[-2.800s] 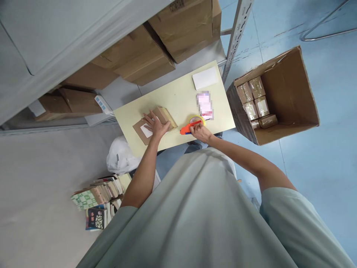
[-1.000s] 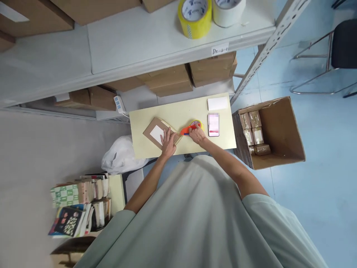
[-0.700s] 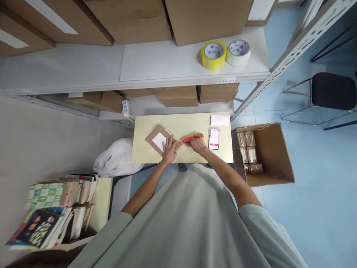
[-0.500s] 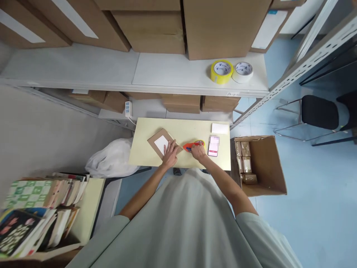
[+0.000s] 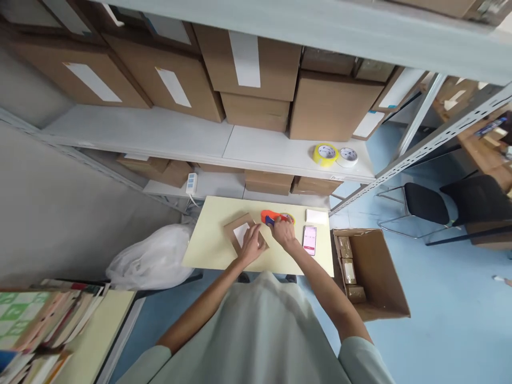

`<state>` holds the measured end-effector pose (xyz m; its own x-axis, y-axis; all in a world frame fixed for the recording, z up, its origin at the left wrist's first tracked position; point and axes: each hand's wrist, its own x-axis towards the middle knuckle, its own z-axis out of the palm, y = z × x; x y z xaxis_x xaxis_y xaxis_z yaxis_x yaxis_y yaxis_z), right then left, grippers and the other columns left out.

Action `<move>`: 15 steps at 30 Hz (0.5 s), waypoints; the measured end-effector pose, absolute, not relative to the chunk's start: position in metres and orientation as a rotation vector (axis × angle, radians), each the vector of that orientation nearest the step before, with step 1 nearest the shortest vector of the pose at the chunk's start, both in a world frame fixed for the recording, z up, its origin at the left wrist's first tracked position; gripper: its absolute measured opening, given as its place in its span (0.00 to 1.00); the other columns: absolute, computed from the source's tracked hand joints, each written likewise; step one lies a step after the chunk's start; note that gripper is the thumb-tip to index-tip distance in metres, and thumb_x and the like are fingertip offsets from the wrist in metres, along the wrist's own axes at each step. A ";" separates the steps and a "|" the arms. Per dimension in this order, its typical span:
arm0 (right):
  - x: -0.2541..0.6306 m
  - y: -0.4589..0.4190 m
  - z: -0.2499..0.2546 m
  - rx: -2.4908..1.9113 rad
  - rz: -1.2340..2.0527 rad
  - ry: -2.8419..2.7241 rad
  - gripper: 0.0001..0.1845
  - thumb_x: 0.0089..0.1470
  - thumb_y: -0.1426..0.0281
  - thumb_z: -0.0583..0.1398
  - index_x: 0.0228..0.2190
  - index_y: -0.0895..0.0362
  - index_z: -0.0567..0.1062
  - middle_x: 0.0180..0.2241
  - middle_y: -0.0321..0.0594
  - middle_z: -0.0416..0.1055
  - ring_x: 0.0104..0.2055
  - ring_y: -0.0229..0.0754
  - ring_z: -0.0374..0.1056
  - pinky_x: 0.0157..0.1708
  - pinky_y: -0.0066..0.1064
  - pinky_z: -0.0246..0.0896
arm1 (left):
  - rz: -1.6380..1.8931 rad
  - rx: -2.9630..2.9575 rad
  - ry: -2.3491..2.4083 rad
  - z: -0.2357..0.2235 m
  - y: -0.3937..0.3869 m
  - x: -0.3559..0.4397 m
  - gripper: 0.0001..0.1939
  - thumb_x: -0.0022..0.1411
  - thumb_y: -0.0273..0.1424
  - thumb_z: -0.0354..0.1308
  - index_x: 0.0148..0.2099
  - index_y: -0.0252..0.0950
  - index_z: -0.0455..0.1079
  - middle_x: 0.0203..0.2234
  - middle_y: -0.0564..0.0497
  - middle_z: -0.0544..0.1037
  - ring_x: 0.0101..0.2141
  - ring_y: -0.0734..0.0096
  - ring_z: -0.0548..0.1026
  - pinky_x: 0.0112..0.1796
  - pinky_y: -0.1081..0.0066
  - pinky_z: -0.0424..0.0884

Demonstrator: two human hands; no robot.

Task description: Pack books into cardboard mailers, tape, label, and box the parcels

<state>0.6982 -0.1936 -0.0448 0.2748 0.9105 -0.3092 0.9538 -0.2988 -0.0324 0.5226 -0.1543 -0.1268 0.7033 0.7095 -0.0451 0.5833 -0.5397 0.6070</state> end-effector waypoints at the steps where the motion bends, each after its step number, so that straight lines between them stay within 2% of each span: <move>1: 0.699 -0.186 -0.034 2.443 -0.337 1.763 0.33 0.78 0.56 0.46 0.56 0.69 0.77 0.41 0.65 0.85 0.45 0.62 0.83 0.66 0.48 0.58 | 0.372 2.323 0.949 -0.114 -0.141 0.527 0.38 0.67 0.27 0.58 0.78 0.30 0.59 0.72 0.30 0.67 0.75 0.45 0.63 0.75 0.48 0.59; 5: 0.707 -0.129 0.019 2.622 0.064 1.906 0.29 0.78 0.58 0.46 0.54 0.68 0.75 0.36 0.60 0.84 0.40 0.61 0.82 0.68 0.50 0.52 | 0.703 2.400 0.785 -0.044 -0.074 0.550 0.37 0.70 0.29 0.56 0.78 0.31 0.57 0.69 0.31 0.68 0.73 0.47 0.65 0.74 0.52 0.61; 8: 0.717 -0.074 0.060 2.674 0.268 1.955 0.25 0.75 0.62 0.50 0.56 0.71 0.72 0.42 0.64 0.83 0.45 0.62 0.81 0.68 0.51 0.52 | 0.858 2.427 0.694 0.014 -0.023 0.566 0.39 0.69 0.27 0.56 0.79 0.33 0.55 0.69 0.33 0.69 0.71 0.47 0.65 0.73 0.51 0.61; 11: 0.727 -0.025 0.089 2.676 0.324 1.945 0.21 0.71 0.72 0.52 0.58 0.72 0.69 0.53 0.71 0.79 0.52 0.63 0.78 0.65 0.52 0.54 | 0.940 2.452 0.647 0.061 0.013 0.569 0.39 0.69 0.26 0.56 0.79 0.34 0.57 0.69 0.35 0.69 0.71 0.47 0.66 0.73 0.50 0.61; 15: 0.735 0.016 0.101 2.642 0.297 1.889 0.23 0.68 0.78 0.51 0.60 0.75 0.69 0.53 0.71 0.79 0.54 0.60 0.76 0.68 0.50 0.49 | 0.995 2.482 0.615 0.091 0.032 0.551 0.36 0.70 0.26 0.55 0.79 0.34 0.58 0.69 0.36 0.70 0.71 0.49 0.67 0.74 0.51 0.61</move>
<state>0.7354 0.0164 0.1011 0.3151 0.9242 0.2160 0.9459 -0.3244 0.0083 0.5506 0.0316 0.0907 0.6507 0.5301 0.5436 0.2489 -0.8253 0.5069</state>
